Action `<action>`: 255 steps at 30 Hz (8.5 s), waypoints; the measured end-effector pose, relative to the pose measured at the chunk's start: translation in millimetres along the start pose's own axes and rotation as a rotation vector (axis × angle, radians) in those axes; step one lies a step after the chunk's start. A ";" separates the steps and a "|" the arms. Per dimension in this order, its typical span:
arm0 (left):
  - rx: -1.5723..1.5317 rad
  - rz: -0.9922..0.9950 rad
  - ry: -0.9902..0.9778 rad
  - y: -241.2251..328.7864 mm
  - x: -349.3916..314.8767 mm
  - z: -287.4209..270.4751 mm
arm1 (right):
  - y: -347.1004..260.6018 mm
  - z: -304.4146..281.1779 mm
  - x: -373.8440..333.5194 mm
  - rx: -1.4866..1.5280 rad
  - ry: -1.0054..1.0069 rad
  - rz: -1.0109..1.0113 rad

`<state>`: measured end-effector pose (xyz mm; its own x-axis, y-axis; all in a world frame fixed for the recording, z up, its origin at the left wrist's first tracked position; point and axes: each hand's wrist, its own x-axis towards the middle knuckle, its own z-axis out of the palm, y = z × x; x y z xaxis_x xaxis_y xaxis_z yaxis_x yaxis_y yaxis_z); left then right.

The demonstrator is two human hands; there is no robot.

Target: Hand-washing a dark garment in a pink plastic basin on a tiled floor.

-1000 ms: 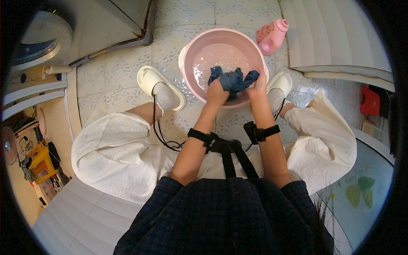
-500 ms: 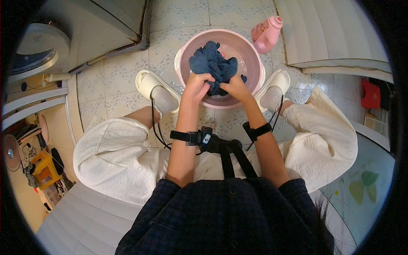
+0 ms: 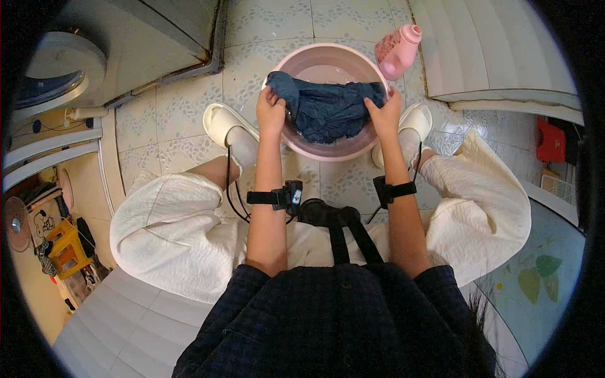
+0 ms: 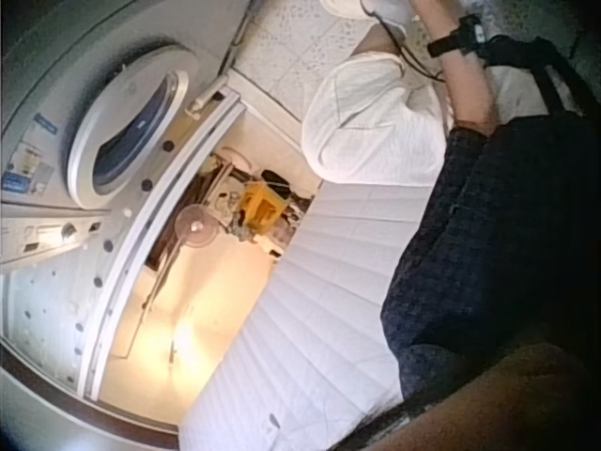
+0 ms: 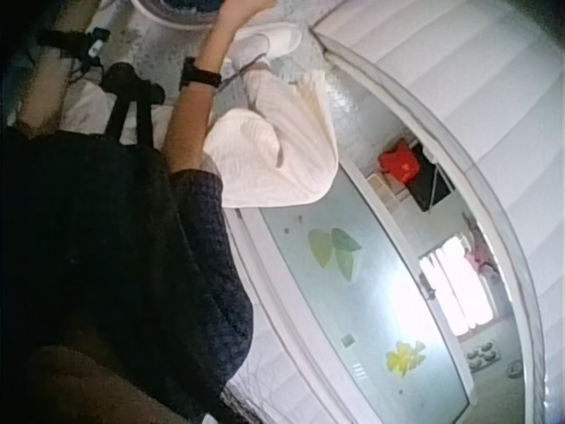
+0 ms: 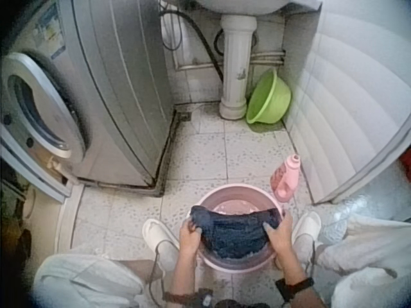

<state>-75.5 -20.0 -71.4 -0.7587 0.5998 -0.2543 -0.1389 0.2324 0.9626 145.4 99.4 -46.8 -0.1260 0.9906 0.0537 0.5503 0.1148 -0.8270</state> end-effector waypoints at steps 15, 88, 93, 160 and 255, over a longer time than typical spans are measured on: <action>1.095 0.361 -0.317 -51.1 -20.3 97.5 | 65.2 78.7 -0.5 -0.670 -0.453 -0.356; -0.220 -0.600 -0.376 12.1 -78.1 83.9 | -2.2 15.9 -49.8 1.198 -0.359 1.078; 0.117 -0.532 -0.431 -9.2 -66.1 63.5 | 40.8 28.5 -45.4 1.117 -0.063 0.960; 0.558 0.045 -0.550 27.8 -97.2 79.3 | -39.2 -13.3 -2.3 0.732 -0.622 0.454; 0.214 0.198 -0.182 25.0 -108.8 79.2 | -29.5 19.1 -18.0 1.233 -0.321 0.824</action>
<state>54.0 -18.9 -27.0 -0.6284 0.7720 -0.0950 0.1513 0.2411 0.9586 115.7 76.8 -34.2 -0.3958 0.6688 -0.6293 -0.4389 -0.7397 -0.5101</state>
